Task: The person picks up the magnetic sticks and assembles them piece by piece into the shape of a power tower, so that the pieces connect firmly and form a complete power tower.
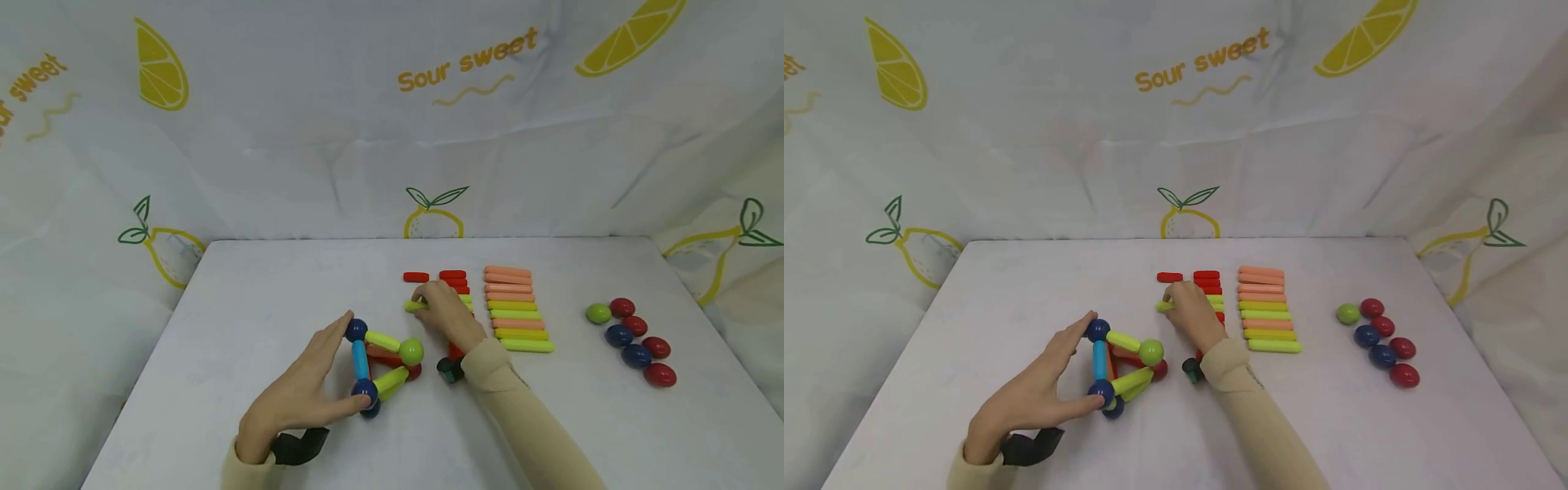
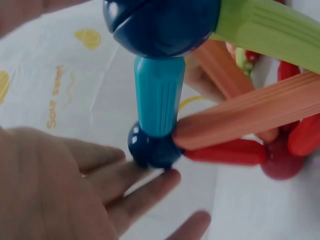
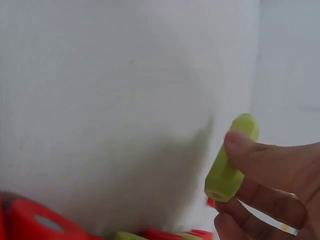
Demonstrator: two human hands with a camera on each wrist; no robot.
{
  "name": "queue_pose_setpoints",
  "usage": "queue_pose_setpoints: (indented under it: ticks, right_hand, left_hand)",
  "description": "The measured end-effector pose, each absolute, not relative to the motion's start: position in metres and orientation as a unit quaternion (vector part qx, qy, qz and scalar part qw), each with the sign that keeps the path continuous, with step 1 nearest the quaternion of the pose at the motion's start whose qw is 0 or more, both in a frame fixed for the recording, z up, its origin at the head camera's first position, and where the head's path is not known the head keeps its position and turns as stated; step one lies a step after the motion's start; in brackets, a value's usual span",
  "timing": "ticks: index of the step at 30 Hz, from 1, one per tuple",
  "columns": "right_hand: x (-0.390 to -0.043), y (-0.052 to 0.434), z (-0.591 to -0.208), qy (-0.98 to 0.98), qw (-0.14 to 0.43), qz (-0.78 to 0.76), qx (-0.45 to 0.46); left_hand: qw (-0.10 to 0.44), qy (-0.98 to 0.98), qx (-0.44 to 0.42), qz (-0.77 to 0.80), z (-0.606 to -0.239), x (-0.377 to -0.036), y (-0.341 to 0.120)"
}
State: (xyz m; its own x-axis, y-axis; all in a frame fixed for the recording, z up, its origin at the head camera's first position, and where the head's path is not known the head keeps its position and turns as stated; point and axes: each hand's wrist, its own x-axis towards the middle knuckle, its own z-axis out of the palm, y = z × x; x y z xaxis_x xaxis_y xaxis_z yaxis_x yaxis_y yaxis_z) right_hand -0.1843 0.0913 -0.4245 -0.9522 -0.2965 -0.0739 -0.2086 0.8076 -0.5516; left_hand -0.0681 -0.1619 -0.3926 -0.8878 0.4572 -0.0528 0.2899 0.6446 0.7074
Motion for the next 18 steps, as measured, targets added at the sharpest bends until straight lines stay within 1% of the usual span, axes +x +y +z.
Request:
queue_pose_setpoints:
  ticks: [4, 6, 9, 11, 14, 18]
  right_hand:
    - [-0.169, 0.095, -0.405, 0.929, 0.03, -0.323, -0.176]
    - [-0.156, 0.097, -0.39, 0.91, 0.004, -0.349, -0.224]
    - [-0.133, 0.1, -0.368, 0.875, -0.003, -0.373, -0.308]
    - [-0.118, 0.101, -0.359, 0.853, 0.012, -0.372, -0.365]
    - [-0.099, 0.099, -0.351, 0.843, 0.053, -0.342, -0.411]
    - [-0.086, 0.095, -0.348, 0.861, 0.1, -0.288, -0.407]
  left_hand:
    - [0.102, 0.884, 0.253, 0.38, -0.395, -0.069, -0.168]
    - [0.09, 0.887, 0.262, 0.37, -0.396, -0.07, -0.168]
    - [0.076, 0.885, 0.273, 0.369, -0.398, -0.072, -0.167]
    - [0.07, 0.877, 0.289, 0.377, -0.401, -0.073, -0.167]
    - [0.075, 0.856, 0.321, 0.399, -0.403, -0.076, -0.165]
    - [0.087, 0.837, 0.35, 0.413, -0.405, -0.077, -0.163]
